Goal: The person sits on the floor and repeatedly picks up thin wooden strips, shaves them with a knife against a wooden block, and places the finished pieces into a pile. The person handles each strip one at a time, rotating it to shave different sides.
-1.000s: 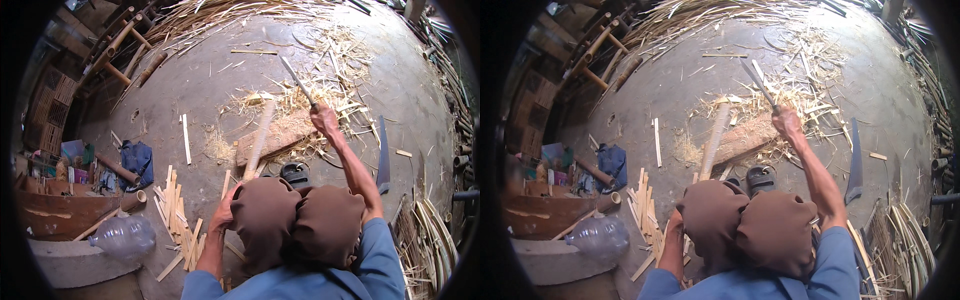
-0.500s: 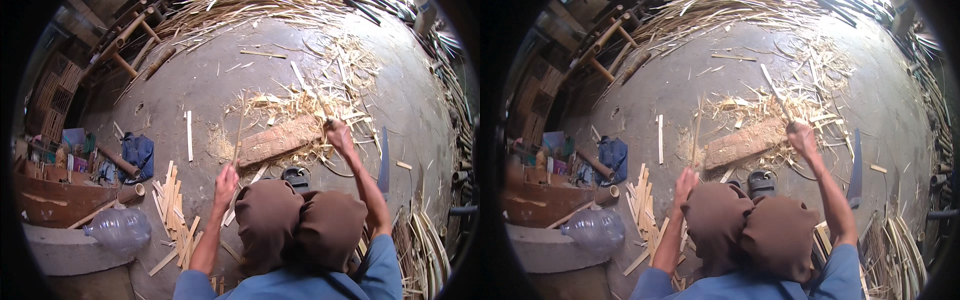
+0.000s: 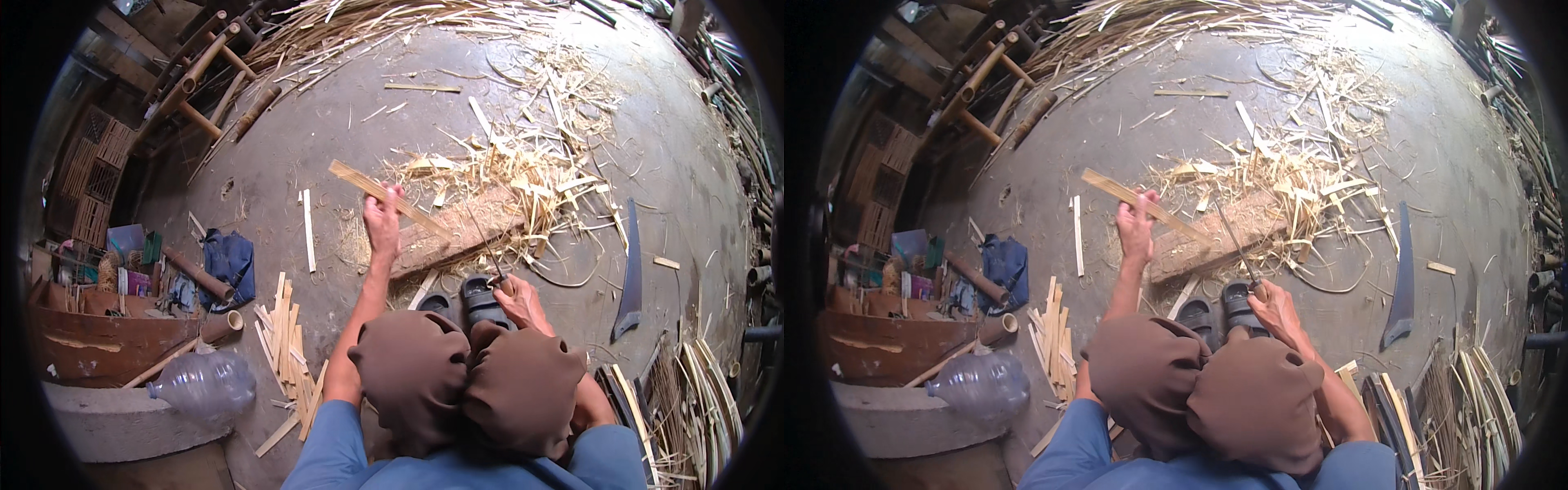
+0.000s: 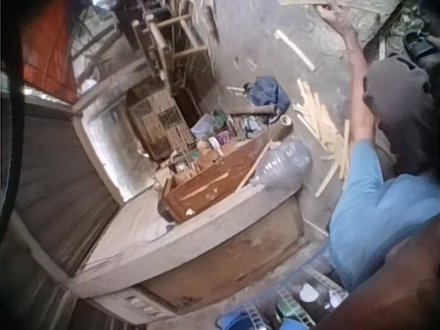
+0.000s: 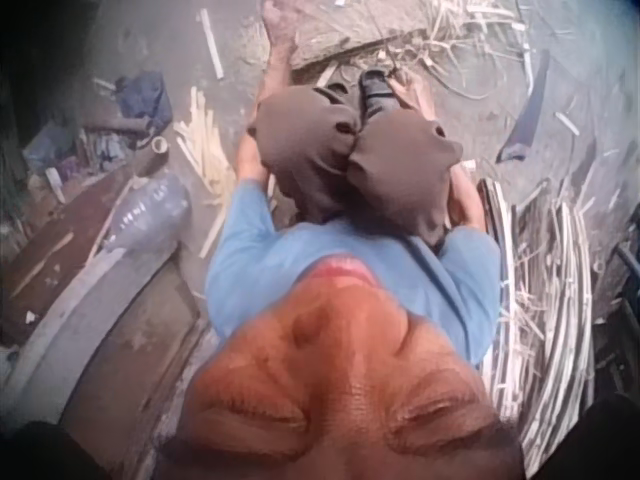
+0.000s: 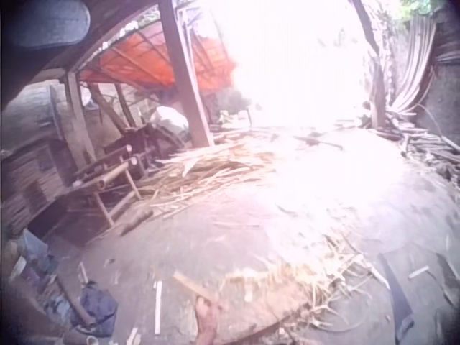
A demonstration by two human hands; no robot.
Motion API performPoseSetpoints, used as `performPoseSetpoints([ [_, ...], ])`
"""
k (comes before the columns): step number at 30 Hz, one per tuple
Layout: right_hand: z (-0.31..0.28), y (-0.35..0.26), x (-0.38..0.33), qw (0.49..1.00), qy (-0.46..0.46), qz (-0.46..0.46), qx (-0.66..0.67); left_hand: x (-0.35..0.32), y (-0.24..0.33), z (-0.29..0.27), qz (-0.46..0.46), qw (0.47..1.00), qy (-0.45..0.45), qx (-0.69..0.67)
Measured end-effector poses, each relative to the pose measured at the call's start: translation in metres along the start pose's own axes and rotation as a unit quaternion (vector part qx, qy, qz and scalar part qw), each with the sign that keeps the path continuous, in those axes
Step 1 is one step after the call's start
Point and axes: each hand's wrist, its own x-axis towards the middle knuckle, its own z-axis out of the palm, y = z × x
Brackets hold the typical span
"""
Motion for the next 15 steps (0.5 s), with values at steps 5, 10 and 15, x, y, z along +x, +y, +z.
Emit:
performPoseSetpoints([
  [5,0.01,-0.027,-0.001,0.996,0.001,-0.058,0.066,0.002,0.03,0.013,0.038,0.996,0.078,-0.005],
  [10,0.026,-0.076,0.004,0.988,-0.059,-0.106,0.098,-0.011,0.046,-0.012,0.042,0.989,0.037,0.136],
  [15,0.037,-0.083,0.011,0.98,-0.049,-0.163,0.103,-0.028,0.075,-0.009,0.01,0.982,0.025,0.188],
])
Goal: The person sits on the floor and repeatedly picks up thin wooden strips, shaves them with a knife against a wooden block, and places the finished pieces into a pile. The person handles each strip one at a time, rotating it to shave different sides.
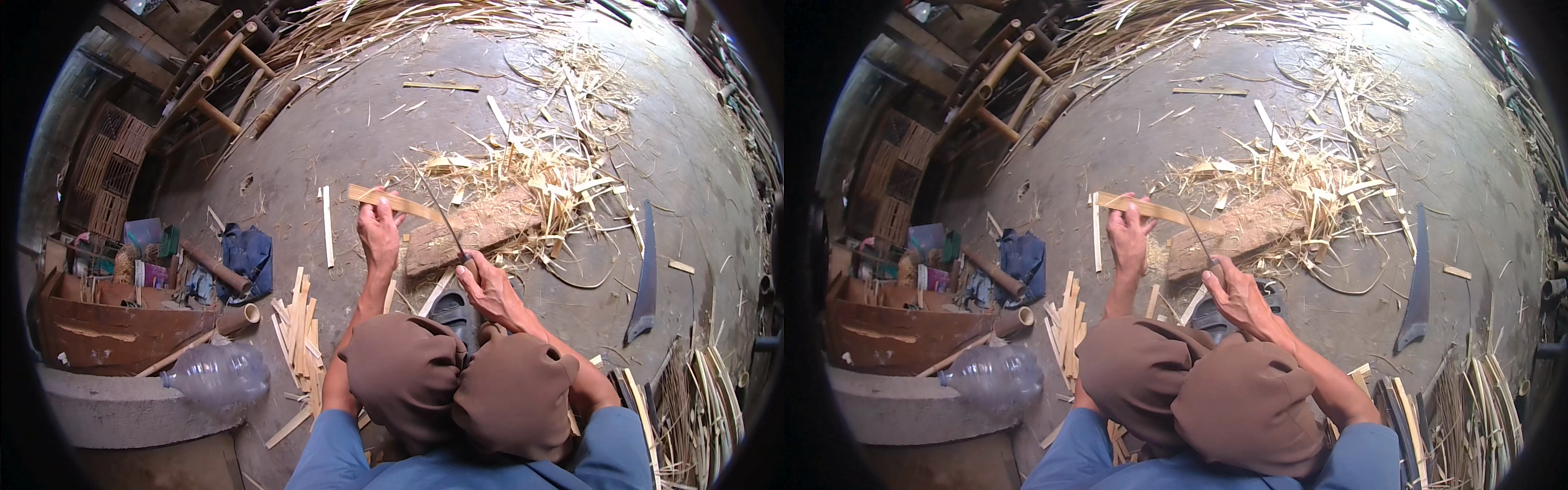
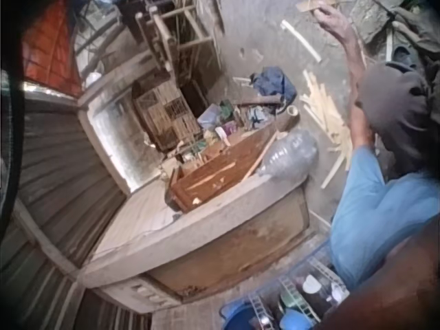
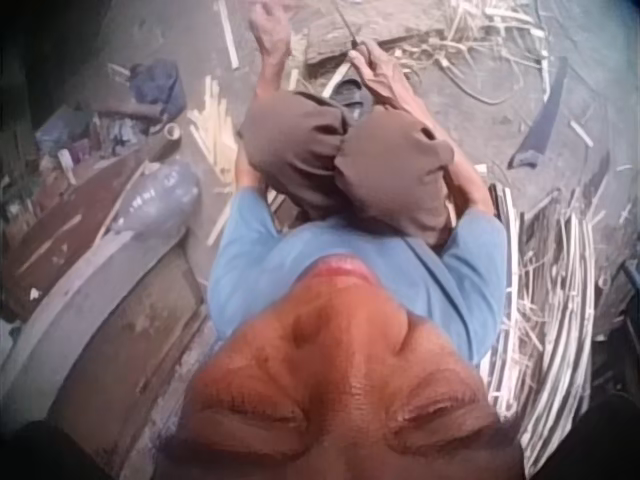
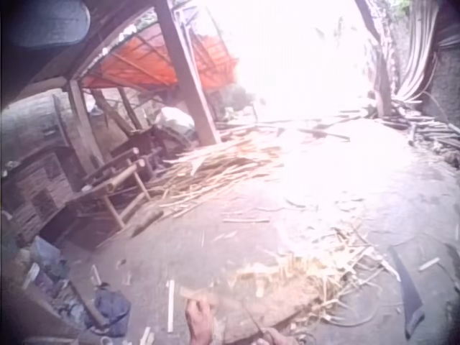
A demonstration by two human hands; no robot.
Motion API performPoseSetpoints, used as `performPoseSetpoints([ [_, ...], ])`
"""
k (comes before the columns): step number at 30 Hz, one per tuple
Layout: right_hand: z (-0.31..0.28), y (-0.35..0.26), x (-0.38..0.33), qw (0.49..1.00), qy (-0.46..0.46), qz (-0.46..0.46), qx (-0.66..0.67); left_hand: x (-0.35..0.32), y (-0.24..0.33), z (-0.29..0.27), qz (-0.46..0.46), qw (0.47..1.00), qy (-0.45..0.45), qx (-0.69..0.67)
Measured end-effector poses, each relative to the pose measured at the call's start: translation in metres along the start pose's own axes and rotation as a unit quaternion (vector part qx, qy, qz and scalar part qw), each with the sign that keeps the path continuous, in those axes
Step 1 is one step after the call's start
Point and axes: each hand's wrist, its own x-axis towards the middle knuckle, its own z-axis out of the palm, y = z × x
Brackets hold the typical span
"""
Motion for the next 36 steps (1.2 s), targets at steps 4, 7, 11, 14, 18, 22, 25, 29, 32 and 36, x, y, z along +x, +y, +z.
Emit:
performPoseSetpoints([
  [4,0.011,-0.01,0.001,0.999,-0.033,-0.01,0.022,-0.012,0.008,-0.02,-0.012,0.997,0.014,-0.068],
  [7,0.014,-0.022,0.002,0.998,-0.045,-0.027,0.043,-0.02,0.036,-0.031,-0.052,0.995,0.008,-0.082],
  [11,0.028,-0.05,0.006,0.99,-0.08,-0.094,0.072,-0.039,0.067,-0.035,0.147,0.883,0.016,0.446],
  [14,0.044,-0.051,0.008,0.985,-0.085,-0.133,0.066,-0.041,0.047,-0.039,0.075,0.949,-0.012,0.307],
  [18,0.049,0.041,0.017,0.999,-0.016,0.023,0.035,-0.052,0.059,-0.018,0.073,0.967,-0.025,0.243],
  [22,0.027,0.034,0.008,0.999,-0.042,0.016,0.024,-0.048,0.043,-0.02,0.067,0.969,-0.007,0.237],
  [25,0.03,-0.02,0.001,0.989,-0.103,-0.065,0.081,-0.056,0.053,-0.018,0.051,0.966,0.002,0.254],
  [29,0.032,0.072,0.014,0.996,-0.009,0.049,0.078,-0.055,0.049,-0.021,0.041,0.971,-0.003,0.236],
  [32,0.05,0.031,-0.001,0.99,-0.037,-0.129,0.041,-0.054,0.045,-0.032,0.033,0.97,0.016,0.239],
  [36,0.013,0.129,0.009,0.992,0.0,0.125,-0.02,-0.054,0.037,-0.03,0.021,0.972,0.0,0.234],
])
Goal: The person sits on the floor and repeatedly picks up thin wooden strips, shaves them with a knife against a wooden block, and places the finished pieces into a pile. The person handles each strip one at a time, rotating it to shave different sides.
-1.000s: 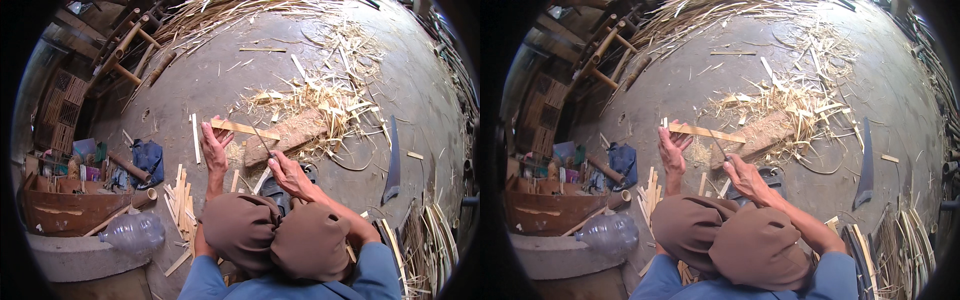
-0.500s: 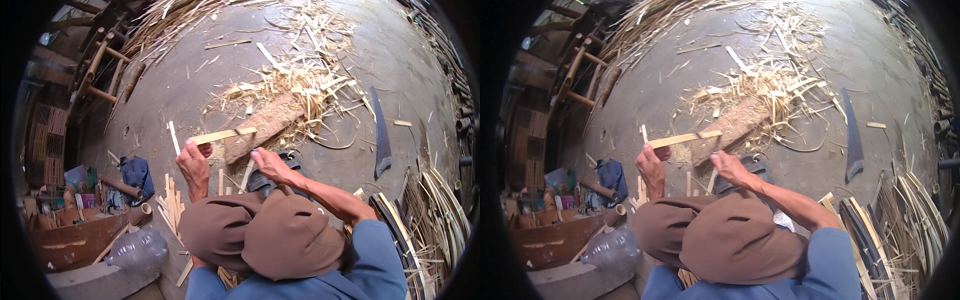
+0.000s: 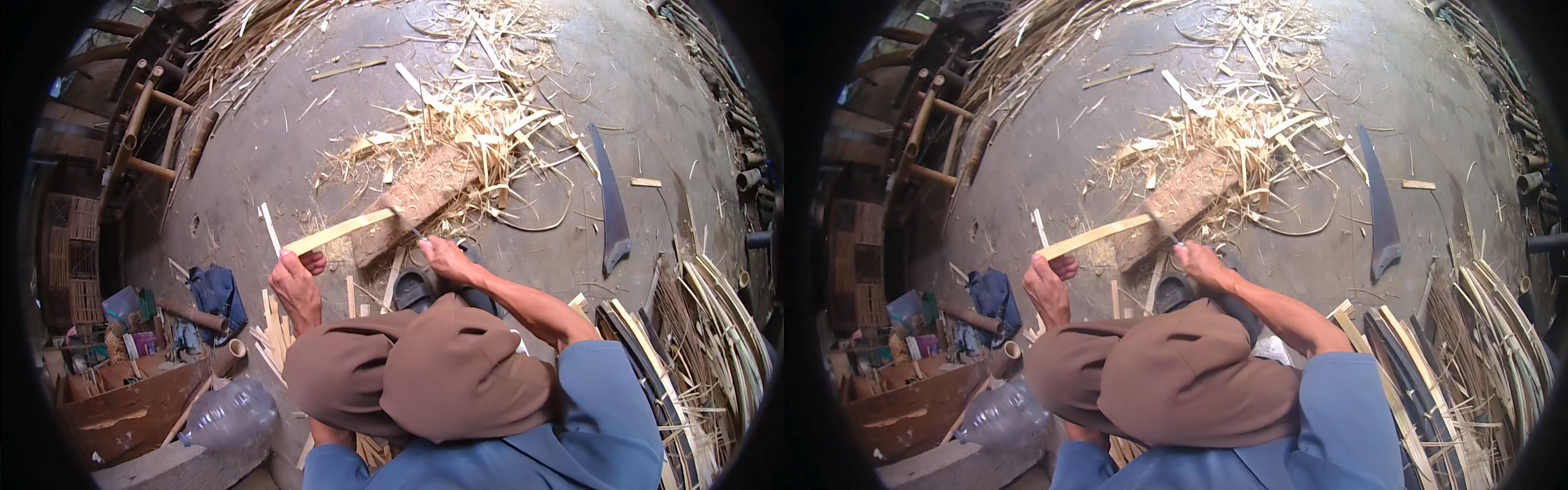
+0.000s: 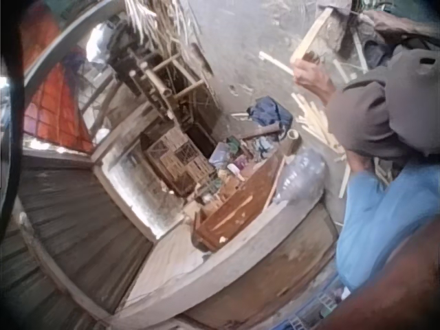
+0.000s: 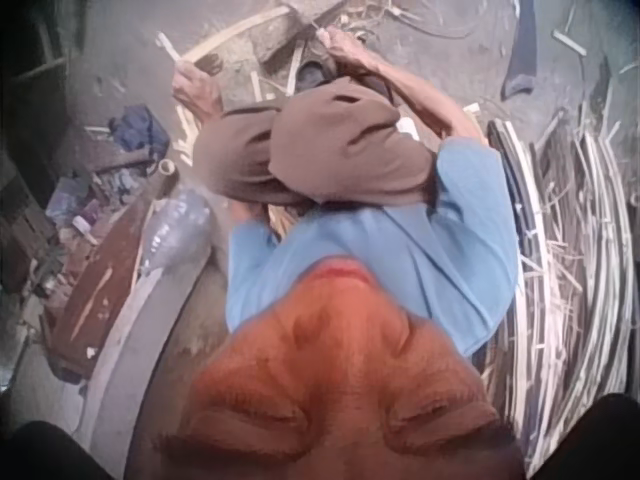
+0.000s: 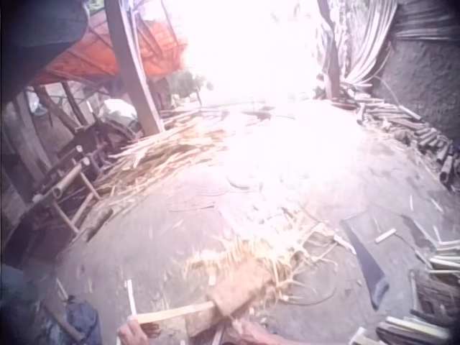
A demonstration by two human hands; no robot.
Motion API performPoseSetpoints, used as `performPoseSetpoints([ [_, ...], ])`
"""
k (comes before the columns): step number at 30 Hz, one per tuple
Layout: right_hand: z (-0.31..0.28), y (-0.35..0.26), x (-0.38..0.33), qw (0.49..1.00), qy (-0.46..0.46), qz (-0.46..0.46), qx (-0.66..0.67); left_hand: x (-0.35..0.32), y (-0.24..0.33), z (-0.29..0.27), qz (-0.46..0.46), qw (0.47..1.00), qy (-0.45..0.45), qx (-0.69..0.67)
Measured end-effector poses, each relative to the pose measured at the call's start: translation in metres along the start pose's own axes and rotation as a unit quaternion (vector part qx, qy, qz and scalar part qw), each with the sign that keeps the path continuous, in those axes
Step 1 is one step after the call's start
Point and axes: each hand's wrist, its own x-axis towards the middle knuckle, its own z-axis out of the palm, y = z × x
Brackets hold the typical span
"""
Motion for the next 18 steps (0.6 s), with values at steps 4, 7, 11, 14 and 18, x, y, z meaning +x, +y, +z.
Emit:
performPoseSetpoints([
  [4,0.023,-0.016,-0.032,0.989,-0.052,-0.127,-0.048,-0.002,-0.013,-0.011,-0.022,0.999,0.018,-0.02],
  [7,-0.003,0.027,-0.02,0.995,-0.03,0.043,-0.082,0.003,-0.003,-0.018,-0.034,0.999,0.028,0.014],
  [11,-0.01,-0.054,-0.025,0.998,-0.057,-0.031,-0.018,0.018,-0.033,-0.028,0.04,0.993,0.031,0.107],
  [14,-0.014,-0.132,-0.031,0.98,-0.078,-0.18,0.042,0.011,-0.009,-0.013,0.117,0.988,0.001,0.103],
  [18,-0.007,-0.17,-0.041,0.972,-0.12,-0.198,0.036,0.002,0.0,-0.017,0.128,0.983,-0.009,0.128],
])
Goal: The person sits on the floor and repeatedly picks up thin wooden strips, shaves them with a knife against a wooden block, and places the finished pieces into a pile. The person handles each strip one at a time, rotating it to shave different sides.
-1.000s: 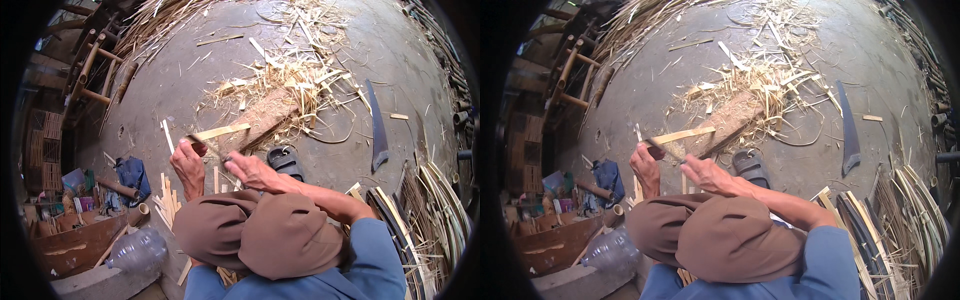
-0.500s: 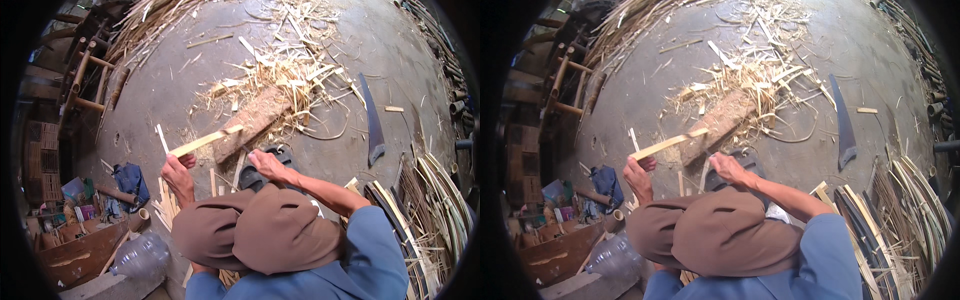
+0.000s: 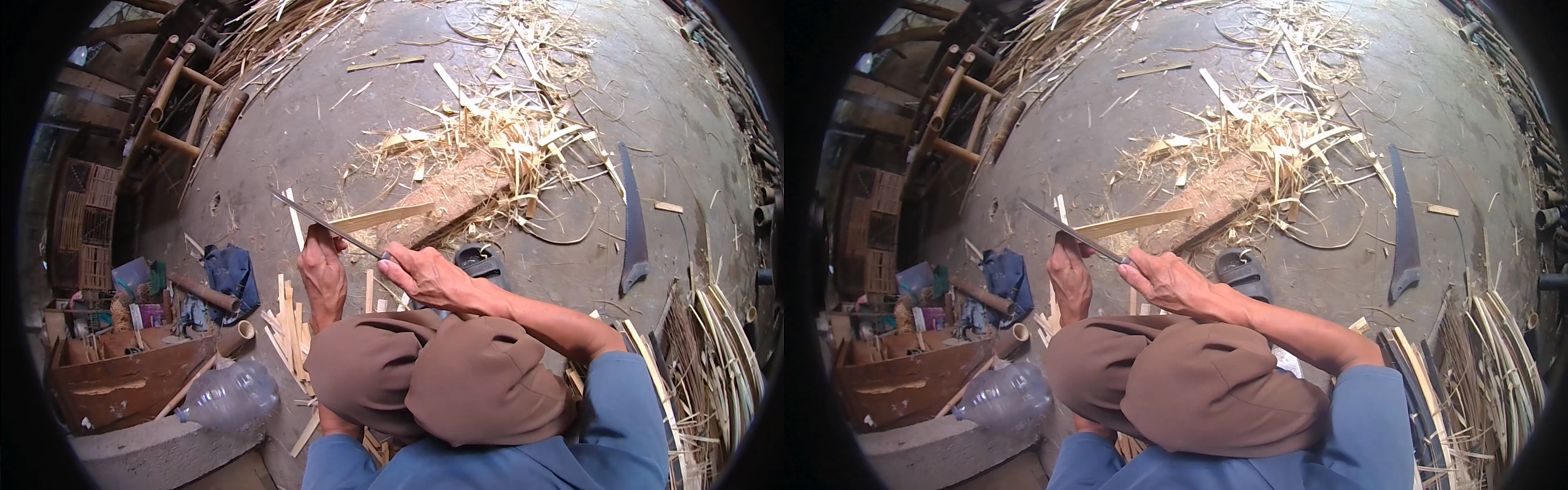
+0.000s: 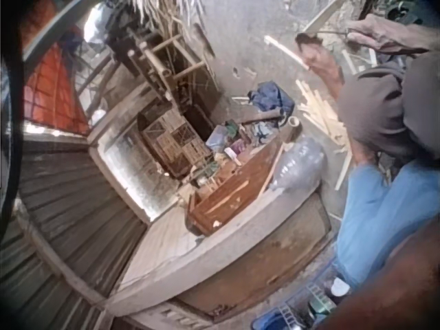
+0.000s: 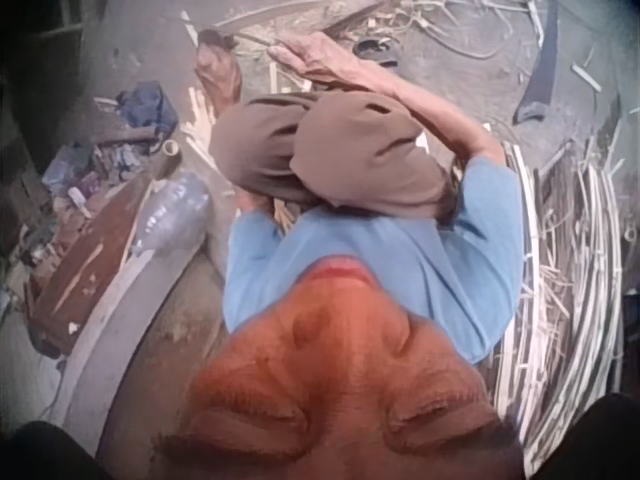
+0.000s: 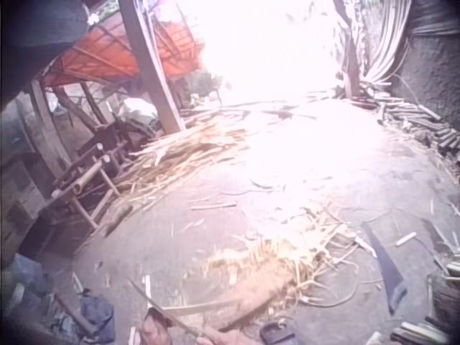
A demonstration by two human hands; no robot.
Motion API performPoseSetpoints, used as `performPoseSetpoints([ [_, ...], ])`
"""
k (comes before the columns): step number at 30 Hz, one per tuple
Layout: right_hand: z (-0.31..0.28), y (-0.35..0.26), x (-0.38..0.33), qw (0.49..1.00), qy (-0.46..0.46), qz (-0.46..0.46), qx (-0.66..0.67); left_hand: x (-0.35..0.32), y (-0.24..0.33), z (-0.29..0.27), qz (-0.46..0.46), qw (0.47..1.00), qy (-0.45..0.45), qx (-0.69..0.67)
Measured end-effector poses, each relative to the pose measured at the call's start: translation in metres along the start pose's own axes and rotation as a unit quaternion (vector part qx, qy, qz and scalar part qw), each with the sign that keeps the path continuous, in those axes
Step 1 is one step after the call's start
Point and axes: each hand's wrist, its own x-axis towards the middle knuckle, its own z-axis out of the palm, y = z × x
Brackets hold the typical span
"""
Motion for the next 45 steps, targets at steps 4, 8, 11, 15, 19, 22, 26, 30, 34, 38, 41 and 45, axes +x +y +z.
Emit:
performPoseSetpoints([
  [4,0.004,0.079,-0.02,0.99,0.015,0.116,-0.078,-0.011,0.0,-0.01,-0.002,1.0,0.014,-0.011],
  [8,-0.014,0.181,-0.049,0.969,0.09,0.182,-0.142,-0.004,-0.003,0.001,0.001,0.999,0.008,-0.04],
  [11,-0.025,0.191,-0.05,0.955,0.089,0.21,-0.188,0.007,-0.003,0.0,0.016,0.998,-0.004,-0.054],
  [15,-0.03,0.142,-0.033,0.963,0.066,0.247,-0.091,0.011,0.015,0.004,-0.052,0.961,-0.002,-0.27],
  [19,-0.011,0.089,-0.03,0.99,0.097,0.103,-0.02,0.01,0.012,0.017,-0.088,0.918,0.0,-0.387],
  [22,0.004,0.027,-0.027,0.998,0.045,0.041,0.003,0.001,0.015,0.018,-0.078,0.938,0.057,-0.332],
  [26,0.002,0.083,-0.033,0.995,0.078,0.068,-0.015,0.001,0.021,0.039,-0.071,0.933,0.061,-0.349],
  [30,-0.027,0.181,-0.049,0.968,0.034,0.183,-0.171,0.018,0.003,0.035,-0.057,0.922,0.077,-0.376],
  [34,-0.008,0.161,-0.069,0.963,0.102,0.197,-0.155,0.025,-0.005,0.033,-0.067,0.898,0.104,-0.422],
  [38,-0.03,0.204,-0.077,0.959,0.114,0.255,-0.036,0.034,-0.01,0.042,-0.074,0.9,0.17,-0.395],
  [41,-0.03,0.176,-0.075,0.922,0.069,0.334,0.184,0.029,-0.05,0.023,-0.106,0.903,0.233,-0.345],
  [45,-0.023,0.147,-0.066,0.891,0.105,0.358,0.258,0.028,-0.072,0.0,-0.137,0.865,0.271,-0.399],
])
